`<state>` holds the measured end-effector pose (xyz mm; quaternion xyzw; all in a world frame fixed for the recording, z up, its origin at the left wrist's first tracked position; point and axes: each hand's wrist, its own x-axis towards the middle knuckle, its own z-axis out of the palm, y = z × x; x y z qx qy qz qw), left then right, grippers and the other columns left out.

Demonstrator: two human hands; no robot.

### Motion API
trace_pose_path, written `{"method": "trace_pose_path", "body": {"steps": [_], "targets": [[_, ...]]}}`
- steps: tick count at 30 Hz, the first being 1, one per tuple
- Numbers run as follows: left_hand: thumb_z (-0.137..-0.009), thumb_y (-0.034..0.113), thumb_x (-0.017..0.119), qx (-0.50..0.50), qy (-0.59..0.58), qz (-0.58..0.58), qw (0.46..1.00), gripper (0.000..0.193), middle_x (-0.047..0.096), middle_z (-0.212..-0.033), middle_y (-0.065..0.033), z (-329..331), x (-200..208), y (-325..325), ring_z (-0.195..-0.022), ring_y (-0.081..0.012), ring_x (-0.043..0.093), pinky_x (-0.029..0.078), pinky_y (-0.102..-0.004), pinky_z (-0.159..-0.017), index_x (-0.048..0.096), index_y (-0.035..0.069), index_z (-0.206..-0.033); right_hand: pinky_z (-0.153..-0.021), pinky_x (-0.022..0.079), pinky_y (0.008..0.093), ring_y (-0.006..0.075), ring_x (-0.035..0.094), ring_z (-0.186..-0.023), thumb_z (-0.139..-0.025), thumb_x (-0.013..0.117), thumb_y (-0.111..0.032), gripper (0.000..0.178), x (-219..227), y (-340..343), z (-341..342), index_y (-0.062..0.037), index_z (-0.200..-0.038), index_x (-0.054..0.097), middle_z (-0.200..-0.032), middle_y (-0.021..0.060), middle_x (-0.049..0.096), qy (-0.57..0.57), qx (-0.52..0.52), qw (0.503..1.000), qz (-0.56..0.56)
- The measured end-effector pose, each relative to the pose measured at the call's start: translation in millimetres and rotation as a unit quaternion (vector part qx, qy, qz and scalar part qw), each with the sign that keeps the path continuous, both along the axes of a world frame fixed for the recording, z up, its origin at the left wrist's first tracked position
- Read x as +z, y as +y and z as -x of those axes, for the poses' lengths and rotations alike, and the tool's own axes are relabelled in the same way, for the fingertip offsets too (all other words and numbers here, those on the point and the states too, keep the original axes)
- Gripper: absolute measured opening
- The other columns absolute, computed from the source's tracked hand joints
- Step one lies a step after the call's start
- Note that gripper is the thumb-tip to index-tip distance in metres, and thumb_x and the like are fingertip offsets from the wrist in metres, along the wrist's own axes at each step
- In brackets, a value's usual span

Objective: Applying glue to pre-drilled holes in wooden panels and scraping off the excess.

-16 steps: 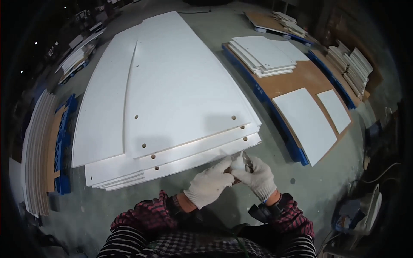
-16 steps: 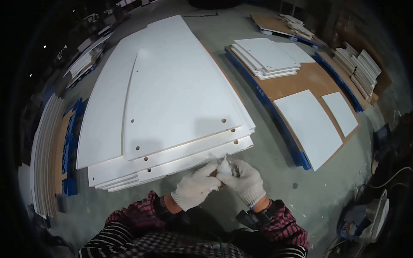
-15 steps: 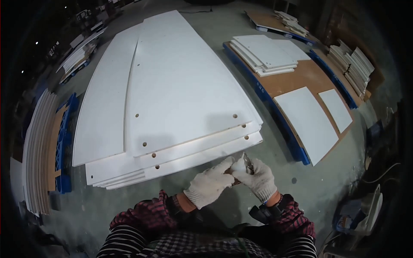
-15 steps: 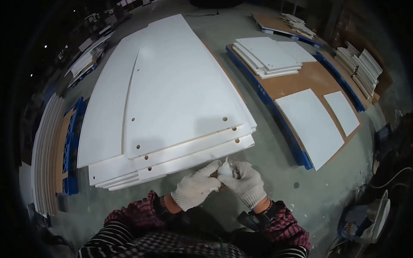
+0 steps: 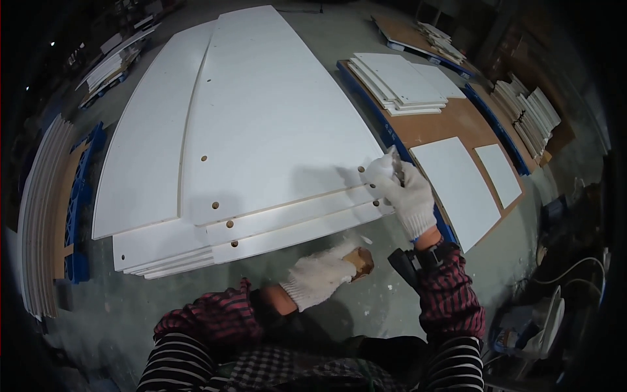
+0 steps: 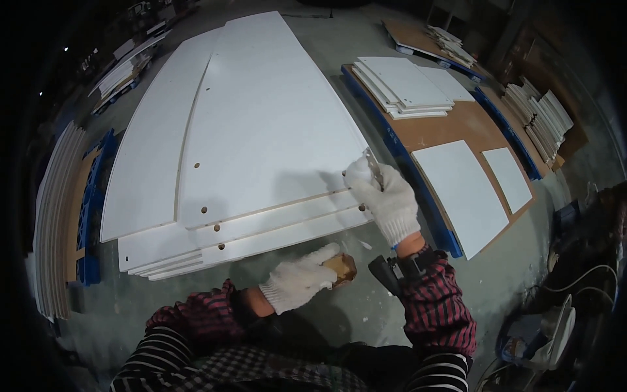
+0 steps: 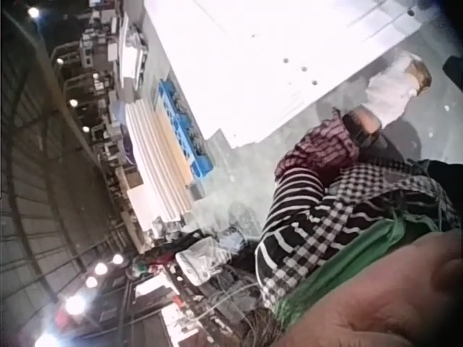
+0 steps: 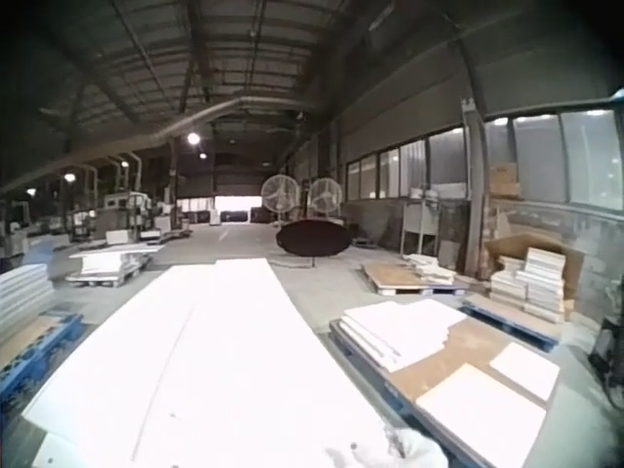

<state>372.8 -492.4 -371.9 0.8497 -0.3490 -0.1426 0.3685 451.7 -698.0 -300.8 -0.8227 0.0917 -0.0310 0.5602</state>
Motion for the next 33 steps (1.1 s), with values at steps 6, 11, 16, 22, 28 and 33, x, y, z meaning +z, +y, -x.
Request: {"method": "trace_pose_path", "body": {"steps": [6,11,16,22,28,33], "targets": [[-0.085,0.017,0.052,-0.025,-0.031,-0.002,0.999,0.008,0.047,-0.133,-0.0035,0.2,-19.5,2.1,-0.101,-0.0297,0.058,0.050,-0.0381,-0.079,0.057,0.013,-0.089,-0.081,0.048,0.0290,0.0197,0.063,-0.088,-0.076,0.070,-0.052,0.065,-21.9,10.1,-26.7,-0.0017,-0.117,0.062,-0.094,0.0123,0.066,-0.002,0.005,0.991,0.131],[-0.085,0.018,0.053,-0.010,-0.001,-0.034,0.999,0.008,0.043,-0.137,-0.0023,-5.4,-18.5,9.9,-0.100,-0.0288,0.059,0.050,-0.0392,-0.079,0.057,0.014,-0.090,-0.078,0.048,0.0277,0.0165,0.061,-0.084,-0.076,0.071,-0.050,0.065,-23.7,13.3,-28.0,-0.0008,-0.117,0.063,-0.092,0.0095,0.066,0.012,0.013,0.996,0.092],[-0.085,0.019,0.053,-0.017,-0.002,-0.022,1.000,0.008,0.044,-0.137,-0.0020,-11.3,-19.0,10.3,-0.098,-0.0284,0.060,0.051,-0.0384,-0.077,0.057,0.014,-0.090,-0.066,0.047,0.0249,0.0087,0.055,-0.070,-0.073,0.075,-0.048,0.060,-28.2,6.9,-32.8,-0.0001,-0.108,0.065,-0.077,0.0011,0.059,0.027,0.025,0.999,0.029],[-0.086,0.019,0.054,0.001,-0.049,0.005,0.999,0.007,0.043,-0.141,-0.0034,-9.7,-36.3,10.3,-0.097,-0.0269,0.061,0.052,-0.0374,-0.074,0.058,0.014,-0.088,-0.050,0.042,0.0233,0.0055,0.050,-0.057,-0.073,0.078,-0.040,0.055,-21.3,11.3,-31.2,-0.0008,-0.109,0.064,-0.071,-0.0017,0.054,0.051,0.021,0.998,0.018],[-0.084,0.018,0.059,0.019,-0.044,-0.002,0.999,0.006,0.047,-0.139,-0.0087,-15.2,-24.1,8.4,-0.109,-0.0276,0.057,0.052,-0.0358,-0.080,0.063,0.015,-0.086,-0.046,0.040,0.0202,0.0042,0.051,-0.056,-0.084,0.072,-0.020,0.043,-36.8,-7.1,-3.8,0.0012,-0.118,0.056,-0.074,0.0004,0.060,-0.062,-0.007,0.986,-0.153],[-0.080,0.014,0.064,0.033,-0.084,0.023,0.996,0.010,0.049,-0.136,-0.0086,-15.5,-30.0,8.3,-0.107,-0.0278,0.058,0.052,-0.0358,-0.081,0.062,0.016,-0.089,-0.050,0.040,0.0191,0.0035,0.049,-0.058,-0.087,0.070,-0.029,0.027,-52.6,-31.8,63.1,-0.0033,-0.095,0.064,-0.076,-0.0020,0.058,0.090,0.014,0.995,-0.043]]}}
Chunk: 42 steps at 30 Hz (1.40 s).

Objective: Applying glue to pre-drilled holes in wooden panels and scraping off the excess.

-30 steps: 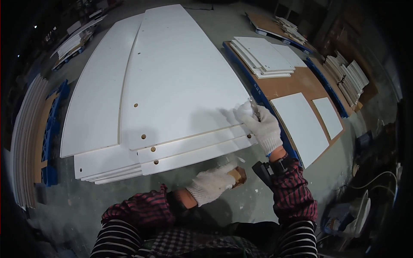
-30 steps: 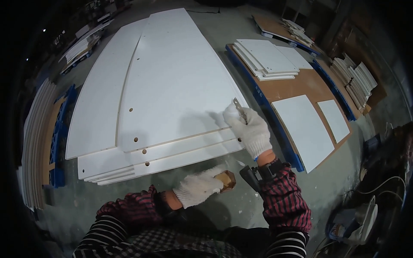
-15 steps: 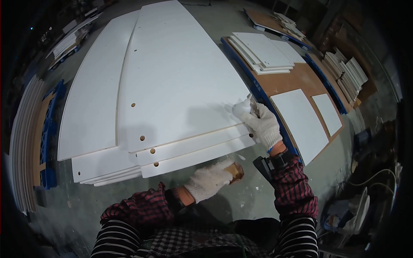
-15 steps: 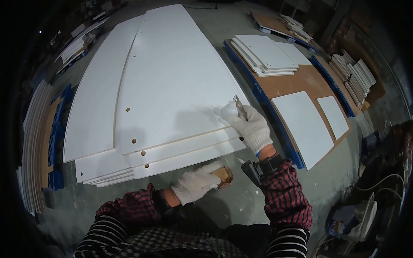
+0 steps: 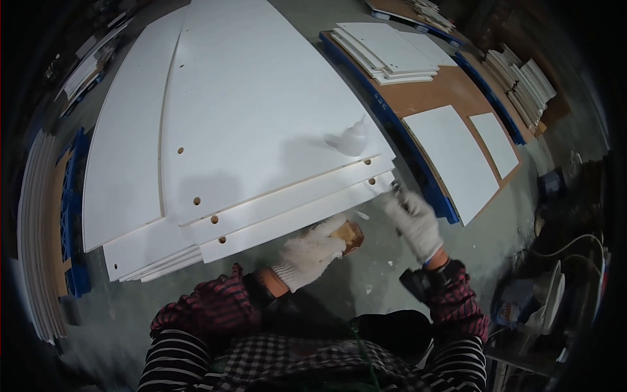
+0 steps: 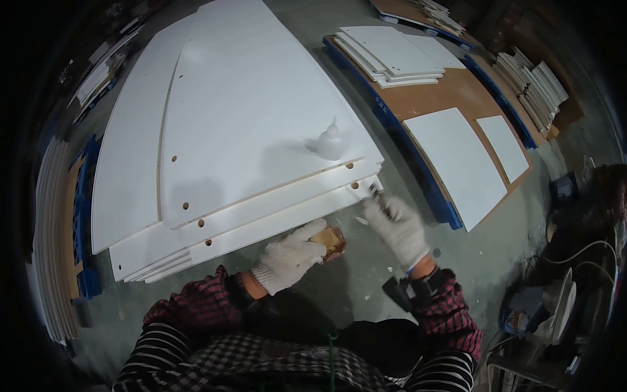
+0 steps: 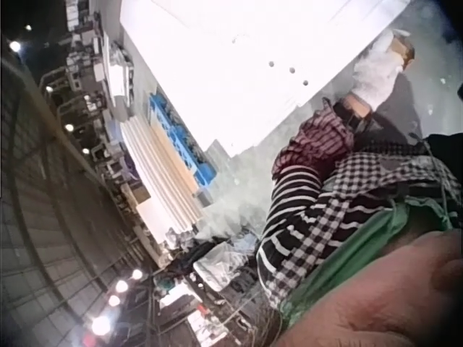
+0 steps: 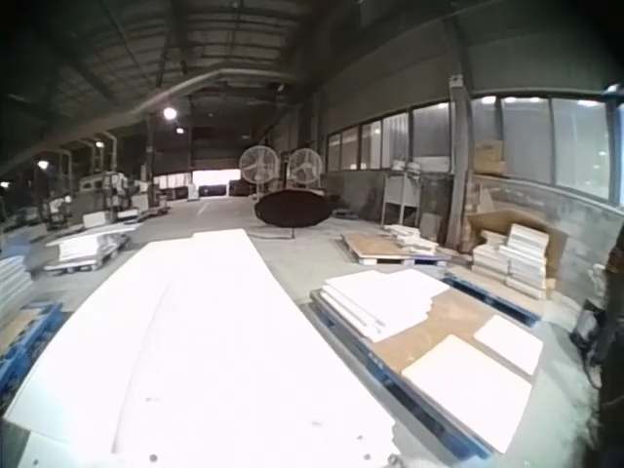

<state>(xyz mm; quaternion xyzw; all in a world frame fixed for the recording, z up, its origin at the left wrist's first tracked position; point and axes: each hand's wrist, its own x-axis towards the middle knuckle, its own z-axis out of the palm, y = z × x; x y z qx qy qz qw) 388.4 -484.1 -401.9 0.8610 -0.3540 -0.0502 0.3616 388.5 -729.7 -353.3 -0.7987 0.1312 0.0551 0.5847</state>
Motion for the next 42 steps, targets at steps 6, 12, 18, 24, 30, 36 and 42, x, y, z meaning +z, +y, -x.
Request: {"method": "trace_pose_path", "body": {"steps": [6,12,18,24,30,36,42], "targets": [[-0.078,0.013,0.066,-0.037,-0.009,-0.029,0.999,0.015,0.048,-0.136,-0.0089,1.8,-7.4,-19.9,-0.104,-0.0286,0.059,0.051,-0.0367,-0.083,0.062,0.016,-0.093,-0.056,0.045,0.0204,0.0050,0.054,-0.069,-0.088,0.068,-0.027,0.028,-52.6,18.4,49.2,-0.0054,-0.104,0.060,-0.086,-0.0017,0.061,0.096,0.031,0.993,-0.063],[-0.084,0.021,0.062,-0.078,0.078,-0.081,0.991,0.014,0.052,-0.129,-0.0049,0.0,-30.1,-34.1,-0.097,-0.0307,0.059,0.053,-0.0367,-0.079,0.060,0.017,-0.097,-0.049,0.048,0.0248,0.0108,0.057,-0.055,-0.086,0.066,-0.019,0.026,-80.9,19.1,46.6,-0.0034,-0.106,0.060,-0.079,0.0034,0.064,0.177,0.000,0.975,-0.131],[-0.090,0.021,0.063,0.122,0.283,0.207,0.929,0.040,0.051,-0.129,-0.0130,9.2,-46.4,-40.7,-0.109,-0.0304,0.056,0.049,-0.0392,-0.092,0.050,0.003,-0.124,-0.051,0.047,0.0236,0.0097,0.058,-0.058,-0.086,0.067,-0.022,0.023,-90.1,0.9,39.5,-0.0052,-0.102,0.063,-0.078,0.0019,0.065,0.127,0.020,0.992,0.018],[-0.097,0.057,0.034,0.024,0.745,0.454,0.489,0.065,0.056,-0.123,-0.0134,6.9,-68.3,-70.3,-0.104,-0.0288,0.060,0.055,-0.0408,-0.082,0.045,0.003,-0.132,-0.062,0.048,0.0238,0.0081,0.057,-0.068,-0.086,0.067,-0.022,0.025,-58.9,1.2,40.6,-0.0046,-0.104,0.064,-0.080,0.0018,0.064,0.115,0.021,0.993,0.000],[-0.098,0.045,0.043,-0.006,0.767,0.471,0.435,0.050,0.061,-0.110,-0.0125,4.7,-66.0,-77.6,-0.090,-0.0289,0.062,0.055,-0.0430,-0.074,0.053,0.003,-0.123,-0.072,0.050,0.0251,0.0097,0.059,-0.080,-0.090,0.064,-0.021,0.028,-36.5,-8.0,47.5,-0.0042,-0.112,0.063,-0.091,0.0018,0.066,0.060,0.063,0.994,-0.068],[-0.095,0.040,0.053,0.114,0.758,0.448,0.461,0.036,0.062,-0.108,-0.0098,3.4,-80.4,-85.0,-0.094,-0.0262,0.062,0.056,-0.0405,-0.075,0.055,0.009,-0.112,-0.063,0.045,0.0252,0.0084,0.051,-0.065,-0.095,0.055,-0.022,0.029,-21.8,-26.8,49.8,-0.0074,-0.120,0.059,-0.080,0.0014,0.061,0.131,-0.001,0.986,0.100],[-0.092,0.041,0.058,0.148,0.716,0.472,0.492,0.036,0.063,-0.104,-0.0071,-4.0,-84.5,-87.5,-0.090,-0.0211,0.063,0.054,-0.0364,-0.067,0.058,0.010,-0.111,-0.075,0.050,0.0315,0.0245,0.062,-0.080,-0.088,0.061,-0.013,0.025,-23.3,-27.3,53.3,-0.0075,-0.112,0.064,-0.090,0.0116,0.066,0.014,0.117,0.972,0.205]]}}
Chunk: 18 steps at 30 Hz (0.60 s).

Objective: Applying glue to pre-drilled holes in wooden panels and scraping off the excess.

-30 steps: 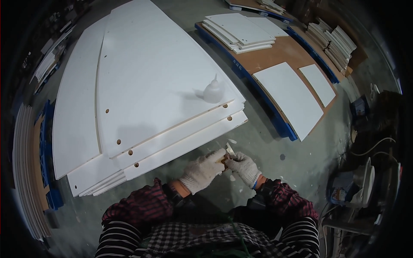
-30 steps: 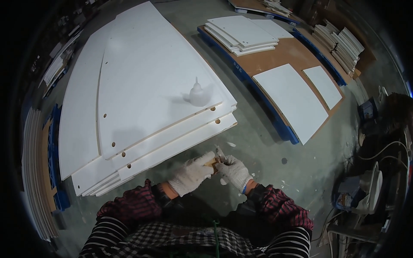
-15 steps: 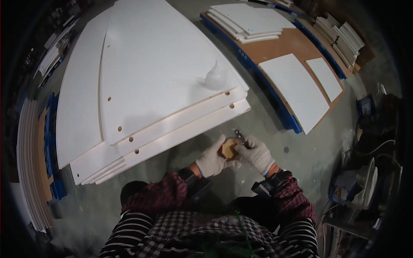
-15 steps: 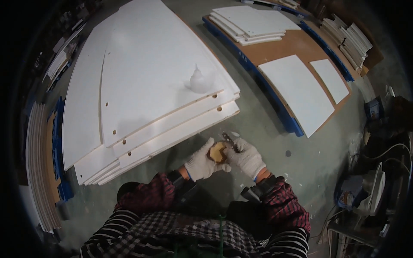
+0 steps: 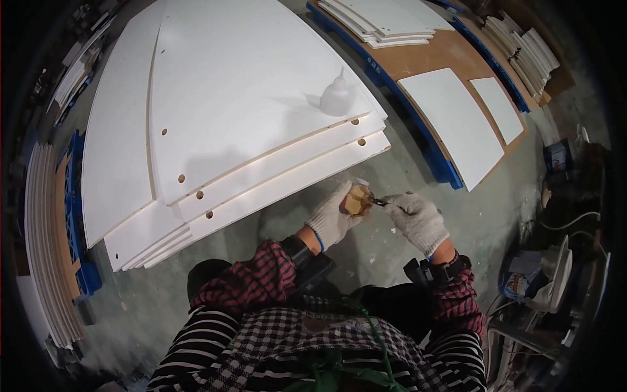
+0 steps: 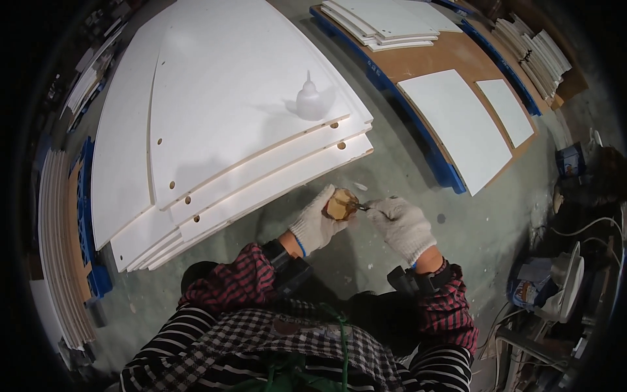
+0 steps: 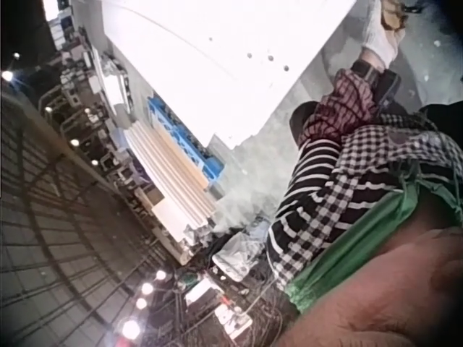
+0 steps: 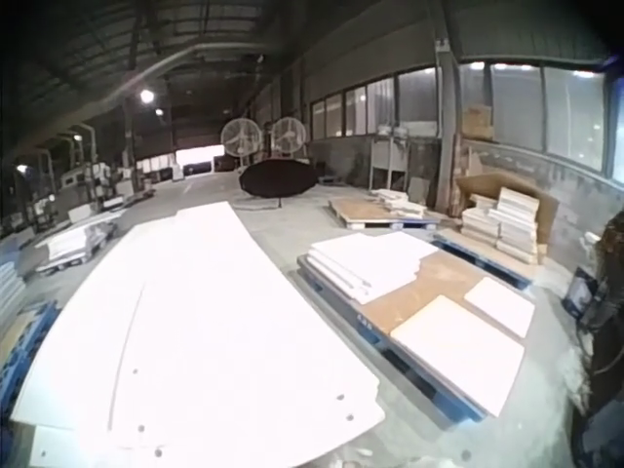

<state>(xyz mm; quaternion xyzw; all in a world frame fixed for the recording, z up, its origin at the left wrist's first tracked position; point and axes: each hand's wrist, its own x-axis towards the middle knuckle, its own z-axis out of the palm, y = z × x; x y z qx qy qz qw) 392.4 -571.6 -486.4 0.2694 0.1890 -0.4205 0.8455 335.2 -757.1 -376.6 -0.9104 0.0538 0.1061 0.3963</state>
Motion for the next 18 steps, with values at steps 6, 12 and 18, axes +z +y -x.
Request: {"method": "trace_pose_path", "body": {"steps": [6,12,18], "targets": [[-0.098,0.039,0.049,0.015,-0.028,0.072,0.997,0.035,0.063,-0.105,-0.0084,-0.8,7.7,-14.7,-0.090,-0.0230,0.061,0.053,-0.0415,-0.076,0.058,0.009,-0.112,-0.057,0.049,0.0255,0.0092,0.056,-0.059,-0.088,0.063,-0.013,0.026,-6.5,7.7,-2.6,-0.0089,-0.114,0.065,-0.084,0.0051,0.064,-0.038,-0.024,0.999,0.007],[-0.100,0.040,0.042,0.010,0.000,0.099,0.995,0.040,0.058,-0.116,-0.0110,-6.6,15.4,-15.2,-0.101,-0.0267,0.059,0.052,-0.0435,-0.083,0.052,0.008,-0.122,-0.079,0.052,0.0324,0.0278,0.065,-0.091,-0.085,0.064,-0.016,0.028,-8.6,8.4,-11.4,-0.0121,-0.113,0.065,-0.101,0.0128,0.067,-0.006,-0.047,0.999,0.018],[-0.100,0.040,0.041,-0.006,0.019,0.068,0.997,0.041,0.058,-0.119,-0.0102,-20.7,20.4,-31.6,-0.106,-0.0262,0.058,0.051,-0.0436,-0.084,0.050,0.009,-0.126,-0.078,0.052,0.0341,0.0289,0.065,-0.089,-0.086,0.063,-0.018,0.023,-11.2,3.8,-20.4,-0.0115,-0.108,0.065,-0.099,0.0125,0.067,-0.010,-0.094,0.995,0.006]]}}
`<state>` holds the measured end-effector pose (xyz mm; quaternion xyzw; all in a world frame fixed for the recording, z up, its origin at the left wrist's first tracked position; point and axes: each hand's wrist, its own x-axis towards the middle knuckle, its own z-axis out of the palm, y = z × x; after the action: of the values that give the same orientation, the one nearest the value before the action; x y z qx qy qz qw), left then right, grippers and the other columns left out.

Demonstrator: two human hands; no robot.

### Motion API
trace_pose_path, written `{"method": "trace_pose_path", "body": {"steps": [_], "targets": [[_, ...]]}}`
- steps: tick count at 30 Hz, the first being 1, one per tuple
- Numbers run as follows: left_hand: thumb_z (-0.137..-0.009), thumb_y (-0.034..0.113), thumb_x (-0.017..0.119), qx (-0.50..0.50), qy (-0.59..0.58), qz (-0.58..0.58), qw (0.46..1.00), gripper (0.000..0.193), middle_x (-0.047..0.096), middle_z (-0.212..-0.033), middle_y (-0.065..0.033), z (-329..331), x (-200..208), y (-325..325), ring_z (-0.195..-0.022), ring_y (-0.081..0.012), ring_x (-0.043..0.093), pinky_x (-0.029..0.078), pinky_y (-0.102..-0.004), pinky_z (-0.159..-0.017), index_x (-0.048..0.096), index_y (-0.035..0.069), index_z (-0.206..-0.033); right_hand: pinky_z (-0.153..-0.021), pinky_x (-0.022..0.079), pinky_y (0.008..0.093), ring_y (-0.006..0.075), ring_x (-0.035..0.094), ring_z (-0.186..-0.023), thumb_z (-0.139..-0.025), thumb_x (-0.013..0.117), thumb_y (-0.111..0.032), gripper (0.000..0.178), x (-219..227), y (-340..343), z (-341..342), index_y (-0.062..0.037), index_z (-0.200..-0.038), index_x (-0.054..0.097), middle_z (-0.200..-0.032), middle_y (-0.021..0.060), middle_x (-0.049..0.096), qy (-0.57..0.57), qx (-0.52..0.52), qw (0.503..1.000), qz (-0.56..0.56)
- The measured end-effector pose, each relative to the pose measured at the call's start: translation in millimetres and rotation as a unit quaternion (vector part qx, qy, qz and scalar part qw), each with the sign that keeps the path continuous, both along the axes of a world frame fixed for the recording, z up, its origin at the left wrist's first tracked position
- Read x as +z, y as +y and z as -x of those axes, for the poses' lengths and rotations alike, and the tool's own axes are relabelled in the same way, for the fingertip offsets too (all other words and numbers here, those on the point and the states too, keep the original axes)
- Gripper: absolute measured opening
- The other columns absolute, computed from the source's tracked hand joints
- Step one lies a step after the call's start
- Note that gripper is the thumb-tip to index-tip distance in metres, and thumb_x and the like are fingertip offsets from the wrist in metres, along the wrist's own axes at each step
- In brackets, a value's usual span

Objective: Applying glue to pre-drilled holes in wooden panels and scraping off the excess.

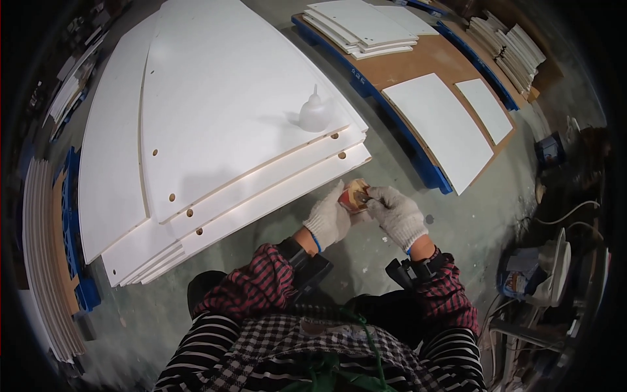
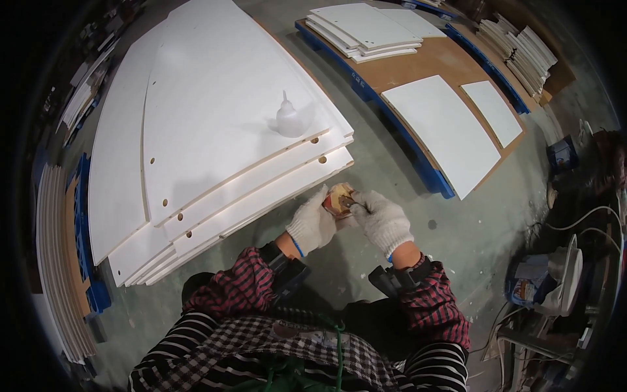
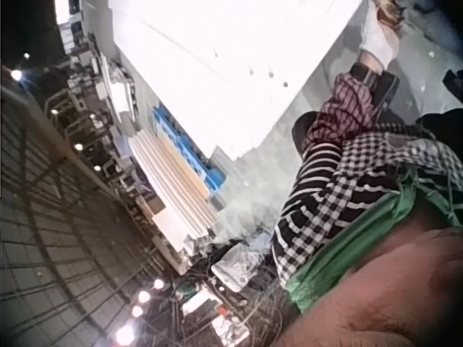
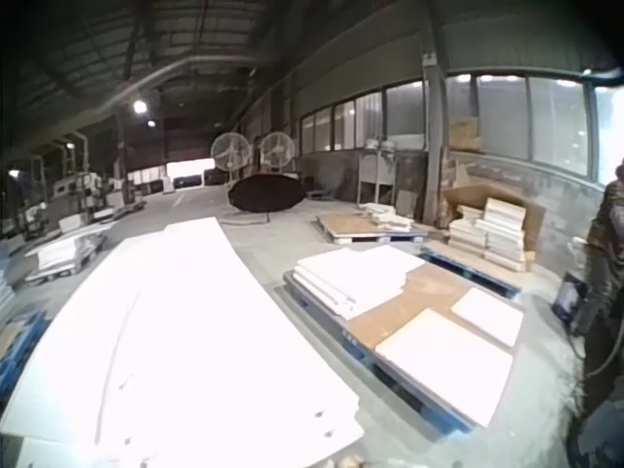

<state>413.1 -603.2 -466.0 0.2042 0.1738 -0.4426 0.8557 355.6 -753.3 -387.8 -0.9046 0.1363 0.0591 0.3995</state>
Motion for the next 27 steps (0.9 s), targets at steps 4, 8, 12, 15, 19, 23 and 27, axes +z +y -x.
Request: {"method": "trace_pose_path", "body": {"steps": [4,8,12,15,19,23,27], "targets": [[-0.101,0.040,0.040,-0.005,-0.049,-0.006,0.999,0.040,0.058,-0.119,-0.0080,-0.1,-12.8,-6.4,-0.105,-0.0240,0.058,0.051,-0.0405,-0.083,0.050,0.011,-0.126,-0.069,0.052,0.0268,0.0125,0.062,-0.074,-0.091,0.061,-0.014,0.020,-19.0,-5.0,-4.7,-0.0039,-0.108,0.062,-0.086,0.0069,0.066,-0.019,0.011,1.000,0.001],[-0.101,0.040,0.038,-0.004,-0.053,-0.007,0.999,0.040,0.058,-0.120,-0.0076,-2.6,-11.7,-5.6,-0.104,-0.0242,0.058,0.050,-0.0413,-0.084,0.051,0.011,-0.125,-0.071,0.051,0.0290,0.0176,0.064,-0.078,-0.088,0.063,-0.020,0.019,-15.4,-4.0,-7.3,-0.0086,-0.103,0.064,-0.088,0.0079,0.066,0.024,-0.048,0.993,-0.108],[-0.102,0.041,0.036,0.005,-0.037,0.006,0.999,0.041,0.057,-0.121,-0.0084,-5.6,-0.6,-8.1,-0.105,-0.0260,0.057,0.048,-0.0442,-0.086,0.052,0.010,-0.124,-0.064,0.049,0.0225,0.0082,0.060,-0.074,-0.091,0.061,-0.016,0.020,-5.6,-8.5,-5.9,-0.0047,-0.107,0.063,-0.087,0.0021,0.066,0.051,-0.089,0.964,-0.245],[-0.101,0.041,0.037,0.001,-0.049,0.038,0.998,0.042,0.056,-0.121,-0.0086,-8.8,0.8,-10.5,-0.107,-0.0273,0.056,0.045,-0.0469,-0.091,0.052,0.010,-0.124,-0.061,0.047,0.0210,0.0067,0.059,-0.072,-0.092,0.061,-0.014,0.023,-9.4,-12.0,-3.0,-0.0028,-0.111,0.062,-0.086,0.0004,0.065,0.010,-0.077,0.957,-0.280],[-0.102,0.045,0.033,0.007,-0.046,0.020,0.999,0.045,0.055,-0.120,-0.0075,-12.5,8.3,-12.2,-0.109,-0.0257,0.053,0.043,-0.0446,-0.096,0.053,0.010,-0.119,-0.059,0.046,0.0204,0.0067,0.058,-0.069,-0.092,0.063,-0.015,0.027,2.5,-16.4,-3.9,-0.0016,-0.114,0.061,-0.083,0.0005,0.065,0.038,-0.091,0.944,-0.316],[-0.102,0.042,0.036,0.000,-0.076,0.037,0.996,0.038,0.055,-0.115,-0.0050,-16.6,8.6,-13.9,-0.108,-0.0233,0.053,0.042,-0.0448,-0.098,0.055,0.011,-0.113,-0.057,0.046,0.0201,0.0070,0.057,-0.067,-0.092,0.063,-0.016,0.027,-0.3,-24.7,-2.9,-0.0001,-0.113,0.061,-0.082,0.0018,0.065,0.023,-0.092,0.939,-0.330],[-0.101,0.040,0.038,0.018,-0.018,0.001,1.000,0.035,0.057,-0.113,-0.0040,-18.1,16.6,-23.9,-0.107,-0.0210,0.053,0.042,-0.0449,-0.097,0.056,0.012,-0.111,-0.049,0.040,0.0189,0.0075,0.058,-0.058,-0.093,0.061,-0.024,0.023,-3.6,-30.9,-1.0,-0.0031,-0.105,0.061,-0.081,0.0012,0.065,-0.015,-0.089,0.944,-0.317]]}}
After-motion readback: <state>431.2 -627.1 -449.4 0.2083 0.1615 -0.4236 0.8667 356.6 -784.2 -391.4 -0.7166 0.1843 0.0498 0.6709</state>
